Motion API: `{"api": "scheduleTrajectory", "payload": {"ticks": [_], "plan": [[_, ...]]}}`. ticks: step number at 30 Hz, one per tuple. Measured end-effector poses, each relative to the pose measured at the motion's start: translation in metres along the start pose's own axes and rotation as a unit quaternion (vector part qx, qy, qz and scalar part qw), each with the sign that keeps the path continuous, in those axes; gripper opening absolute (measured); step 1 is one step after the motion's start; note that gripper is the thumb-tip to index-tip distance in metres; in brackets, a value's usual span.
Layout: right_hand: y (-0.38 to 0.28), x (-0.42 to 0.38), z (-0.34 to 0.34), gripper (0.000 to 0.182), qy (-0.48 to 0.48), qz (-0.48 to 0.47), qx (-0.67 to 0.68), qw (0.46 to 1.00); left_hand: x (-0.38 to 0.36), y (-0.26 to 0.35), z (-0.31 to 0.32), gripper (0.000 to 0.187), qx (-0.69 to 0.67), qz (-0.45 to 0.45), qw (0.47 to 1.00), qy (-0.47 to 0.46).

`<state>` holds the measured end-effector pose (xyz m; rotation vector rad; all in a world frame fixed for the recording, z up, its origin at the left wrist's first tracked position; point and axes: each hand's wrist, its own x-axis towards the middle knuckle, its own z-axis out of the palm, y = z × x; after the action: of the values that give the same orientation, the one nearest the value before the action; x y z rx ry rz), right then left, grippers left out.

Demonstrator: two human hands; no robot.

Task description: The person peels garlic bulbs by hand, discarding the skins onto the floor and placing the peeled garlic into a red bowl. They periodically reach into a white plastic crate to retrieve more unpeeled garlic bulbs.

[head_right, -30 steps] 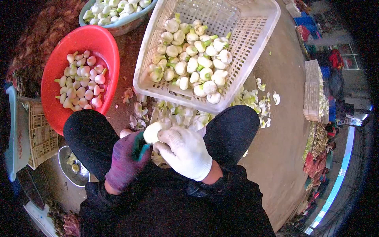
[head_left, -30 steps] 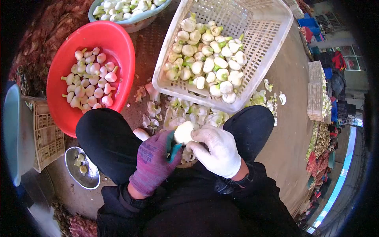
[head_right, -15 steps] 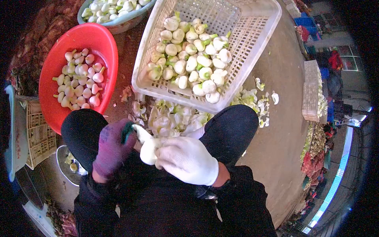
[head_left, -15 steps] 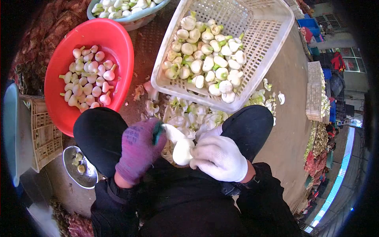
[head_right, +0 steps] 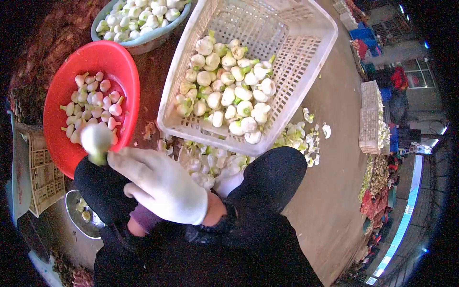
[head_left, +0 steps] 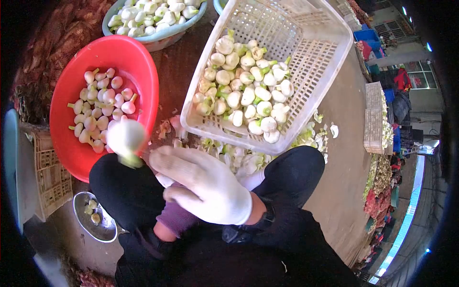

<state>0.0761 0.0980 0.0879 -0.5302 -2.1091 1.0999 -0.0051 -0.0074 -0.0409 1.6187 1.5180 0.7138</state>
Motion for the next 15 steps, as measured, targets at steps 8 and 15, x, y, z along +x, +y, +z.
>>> {"api": "scheduleTrajectory", "payload": {"ticks": [8,15], "plan": [[0.170,0.000,-0.057,0.027,-0.169,0.224,-0.498,0.821,0.009,0.025,-0.047,0.043,0.074,-0.041,0.995,-0.055],[0.262,0.010,-0.081,0.046,-0.282,0.148,-0.663,0.678,0.017,0.027,-0.054,0.047,0.067,-0.048,0.992,-0.099]]}}
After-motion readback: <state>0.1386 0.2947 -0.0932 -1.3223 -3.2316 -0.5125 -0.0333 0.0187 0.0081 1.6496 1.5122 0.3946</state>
